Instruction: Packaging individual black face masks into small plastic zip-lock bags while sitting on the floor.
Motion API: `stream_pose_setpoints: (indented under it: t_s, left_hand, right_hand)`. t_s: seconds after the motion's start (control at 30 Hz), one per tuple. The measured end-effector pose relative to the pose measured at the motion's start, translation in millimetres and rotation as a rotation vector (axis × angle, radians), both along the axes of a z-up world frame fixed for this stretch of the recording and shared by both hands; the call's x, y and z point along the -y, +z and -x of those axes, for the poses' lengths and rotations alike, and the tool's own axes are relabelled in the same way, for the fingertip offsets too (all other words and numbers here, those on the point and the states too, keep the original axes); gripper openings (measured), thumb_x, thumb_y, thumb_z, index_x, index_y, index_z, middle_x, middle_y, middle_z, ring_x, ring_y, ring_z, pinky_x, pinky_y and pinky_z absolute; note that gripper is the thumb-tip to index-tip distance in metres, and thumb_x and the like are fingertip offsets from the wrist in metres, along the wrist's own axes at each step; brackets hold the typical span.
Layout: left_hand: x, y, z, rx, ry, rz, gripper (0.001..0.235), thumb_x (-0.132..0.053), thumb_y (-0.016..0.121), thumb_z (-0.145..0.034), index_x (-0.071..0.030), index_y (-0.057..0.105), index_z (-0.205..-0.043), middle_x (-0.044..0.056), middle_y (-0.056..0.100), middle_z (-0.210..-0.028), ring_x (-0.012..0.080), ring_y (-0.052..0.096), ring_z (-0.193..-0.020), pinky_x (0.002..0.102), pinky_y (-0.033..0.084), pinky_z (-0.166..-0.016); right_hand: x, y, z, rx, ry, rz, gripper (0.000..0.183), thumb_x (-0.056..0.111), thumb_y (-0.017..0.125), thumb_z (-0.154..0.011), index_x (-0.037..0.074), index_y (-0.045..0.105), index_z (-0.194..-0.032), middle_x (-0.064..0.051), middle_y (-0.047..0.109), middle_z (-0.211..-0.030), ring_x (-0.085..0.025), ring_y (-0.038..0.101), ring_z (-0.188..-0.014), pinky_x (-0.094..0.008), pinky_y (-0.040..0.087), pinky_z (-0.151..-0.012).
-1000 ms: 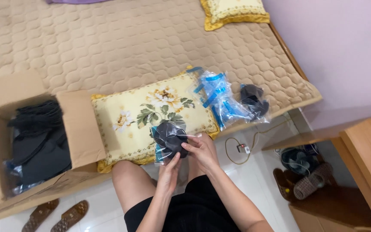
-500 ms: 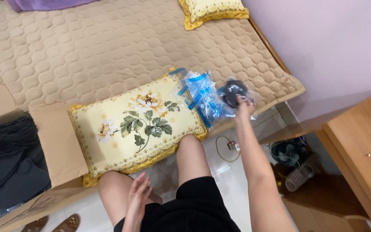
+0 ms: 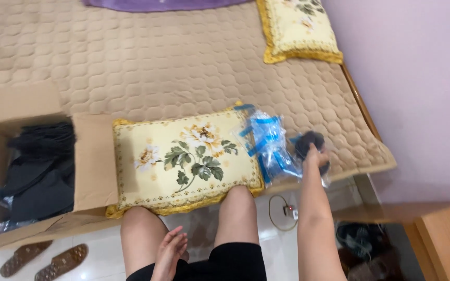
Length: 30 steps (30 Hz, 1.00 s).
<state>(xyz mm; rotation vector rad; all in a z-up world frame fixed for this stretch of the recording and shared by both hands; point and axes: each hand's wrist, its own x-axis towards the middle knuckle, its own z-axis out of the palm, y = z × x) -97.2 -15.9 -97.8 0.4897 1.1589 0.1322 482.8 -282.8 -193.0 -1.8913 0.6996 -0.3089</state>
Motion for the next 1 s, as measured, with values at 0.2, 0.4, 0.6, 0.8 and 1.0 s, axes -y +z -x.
stream_pose_setpoints:
  t_s: [0.2,0.4,0.6,0.8,1.0]
  left_hand:
    - [0,-14,3,-0.017,0.074,-0.017,0.032,-0.002,0.053,-0.104,0.003,0.061,-0.134,0.021,0.064,-0.110,0.0250,0.058,-0.095,0.036,0.046,-0.086]
    - [4,3,-6,-0.054,0.080,-0.002,0.031,-0.004,0.053,-0.105,0.004,0.060,-0.134,0.020,0.063,-0.110,0.0236,0.059,-0.094,0.035,0.047,-0.083]
    - [7,7,-8,-0.041,0.075,-0.020,0.028,-0.001,0.053,-0.103,0.004,0.062,-0.130,0.021,0.066,-0.110,0.0229,0.059,-0.092,0.033,0.047,-0.081]
    - [6,8,-6,-0.072,0.069,-0.024,0.030,-0.004,0.054,-0.104,0.005,0.061,-0.132,0.020,0.065,-0.111,0.0230,0.059,-0.095,0.033,0.046,-0.081]
    - [9,-26,-6,-0.084,0.065,-0.010,0.032,-0.001,0.056,-0.102,0.005,0.060,-0.133,0.021,0.064,-0.109,0.0251,0.059,-0.093,0.035,0.047,-0.081]
  right_hand:
    - [-3,-6,-8,-0.023,0.069,0.210,0.038,0.021,0.086,-0.078,0.009,0.074,-0.112,-0.010,0.076,-0.106,-0.029,0.069,-0.096,-0.036,0.052,-0.091]
    - [-11,40,22,-0.304,0.212,0.446,0.045,0.043,0.082,-0.084,0.008,0.074,-0.111,-0.014,0.075,-0.102,-0.037,0.070,-0.090,-0.043,0.054,-0.086]
    - [9,8,-2,-0.278,0.193,0.470,0.041,0.038,0.089,-0.078,0.008,0.080,-0.103,-0.014,0.076,-0.100,-0.035,0.069,-0.091,-0.042,0.054,-0.088]
    - [25,-12,-26,-0.090,0.328,0.556,0.034,0.029,0.084,-0.078,0.021,0.081,-0.111,-0.007,0.078,-0.092,-0.030,0.070,-0.078,-0.041,0.055,-0.076]
    - [10,15,-2,-0.288,0.438,0.525,0.034,0.027,0.082,-0.080,0.018,0.080,-0.113,-0.008,0.077,-0.105,-0.031,0.071,-0.095,-0.041,0.055,-0.088]
